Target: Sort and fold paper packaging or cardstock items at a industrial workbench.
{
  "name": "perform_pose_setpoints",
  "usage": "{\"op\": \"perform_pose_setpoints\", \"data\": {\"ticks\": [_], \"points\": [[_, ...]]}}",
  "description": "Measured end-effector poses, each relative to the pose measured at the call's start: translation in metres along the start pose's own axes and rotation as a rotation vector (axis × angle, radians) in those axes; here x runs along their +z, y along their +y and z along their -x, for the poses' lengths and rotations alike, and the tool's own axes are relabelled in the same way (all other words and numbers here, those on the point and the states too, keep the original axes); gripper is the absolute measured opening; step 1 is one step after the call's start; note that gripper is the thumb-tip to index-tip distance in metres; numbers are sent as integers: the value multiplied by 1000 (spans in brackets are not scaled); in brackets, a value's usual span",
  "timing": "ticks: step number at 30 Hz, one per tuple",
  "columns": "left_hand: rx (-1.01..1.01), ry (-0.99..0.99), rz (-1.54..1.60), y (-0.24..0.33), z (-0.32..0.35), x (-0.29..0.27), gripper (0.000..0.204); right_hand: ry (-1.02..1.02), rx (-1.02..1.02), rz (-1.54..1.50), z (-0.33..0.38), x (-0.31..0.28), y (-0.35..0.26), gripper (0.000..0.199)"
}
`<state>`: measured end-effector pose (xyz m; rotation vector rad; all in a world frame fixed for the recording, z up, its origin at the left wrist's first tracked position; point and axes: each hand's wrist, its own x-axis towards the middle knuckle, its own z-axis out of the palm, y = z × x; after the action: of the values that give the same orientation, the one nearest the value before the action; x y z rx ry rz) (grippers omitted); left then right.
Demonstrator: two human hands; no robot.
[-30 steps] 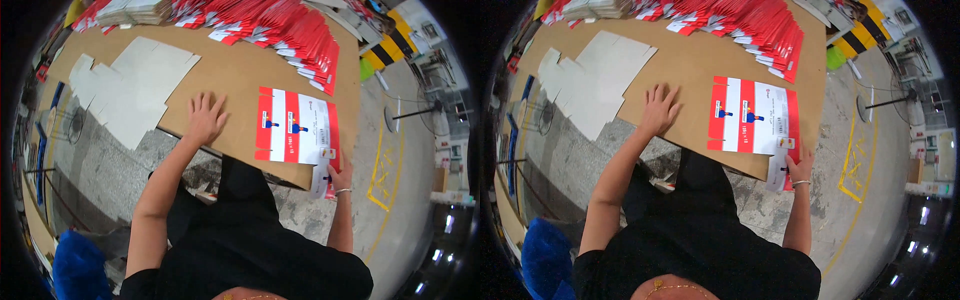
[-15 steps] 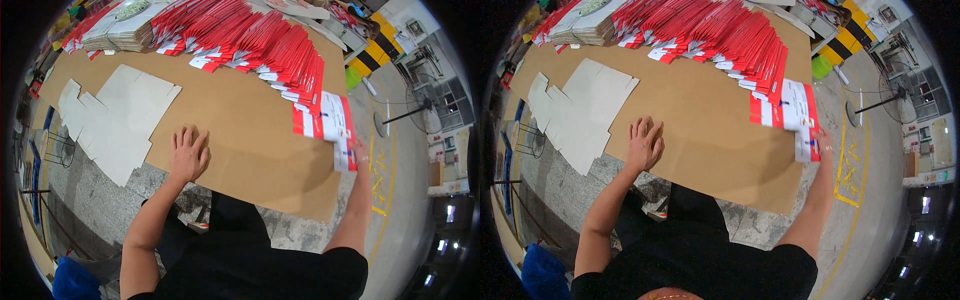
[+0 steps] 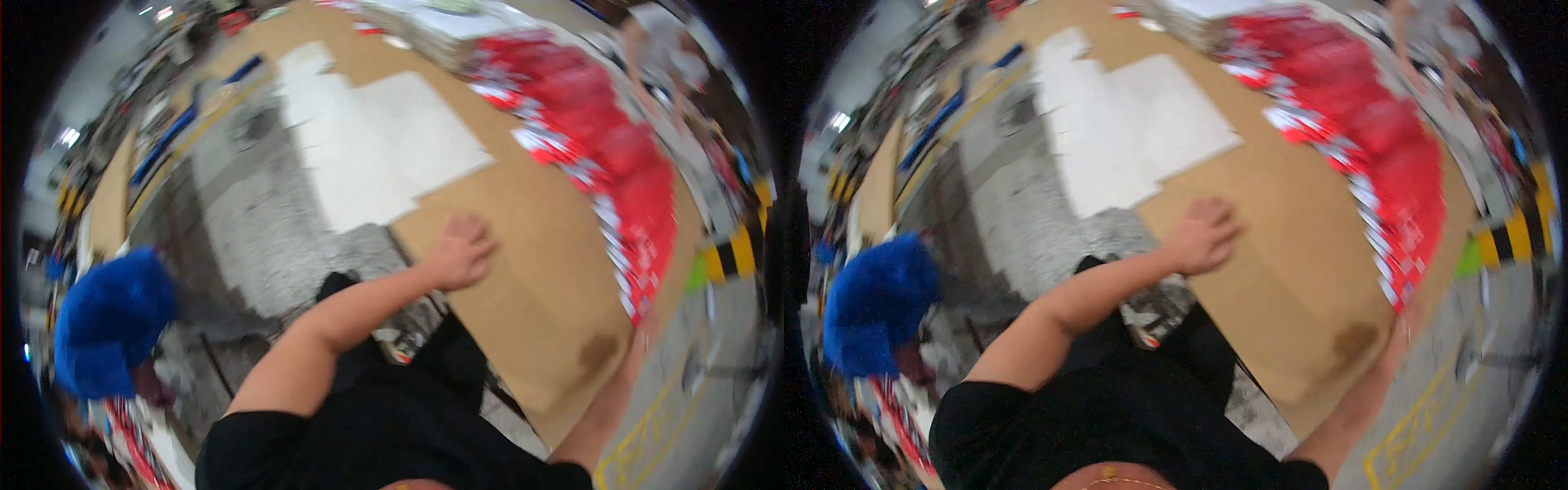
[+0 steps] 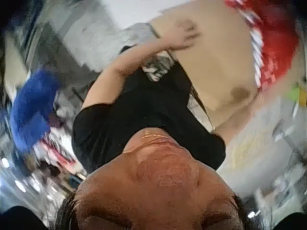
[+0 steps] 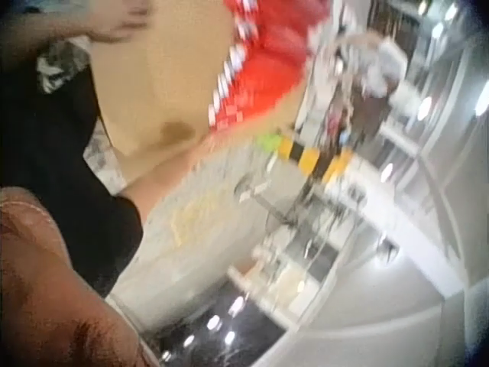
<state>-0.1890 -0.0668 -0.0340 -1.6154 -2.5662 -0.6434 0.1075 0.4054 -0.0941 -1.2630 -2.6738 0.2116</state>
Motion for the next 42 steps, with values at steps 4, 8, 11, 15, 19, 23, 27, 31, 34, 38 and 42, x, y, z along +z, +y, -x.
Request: {"op": "perform_pose_setpoints", "data": {"ticks": [4,8,11,15,19,23,27,31,34,38,42], "points": [[57,27,32,24,-43,-2,56,341,220,-437,94,-55,101,43],[-203,-542,-168,-23,4,-111,84,-44,318,-547,202,-85,-33,37],[-494,-266,-600,-72,37,-121,84,157,216,-743,228,-65,-36,35],[-394,-193,-441,-129,63,-91,46,53,250,-737,217,-45,-93,32],[-16,-103,-576,-79,30,-99,8,91,-270,-571,222,-29,-200,39],[380,86,-320,61,29,-88,14,361,-658,-507,251,-115,-346,58],[437,-131,99,149,55,-59,30,-29,-612,-444,255,-90,-272,55],[483,-442,210,109,56,-53,85,-168,-731,-505,285,-81,-135,49],[497,-528,160,87,54,-17,98,134,-783,-302,316,-112,-100,45],[620,-339,247,110,38,5,56,-33,-374,-308,329,-131,-106,45],[231,-360,442,122,28,30,30,-440,452,-575,298,-150,-161,65]]}}
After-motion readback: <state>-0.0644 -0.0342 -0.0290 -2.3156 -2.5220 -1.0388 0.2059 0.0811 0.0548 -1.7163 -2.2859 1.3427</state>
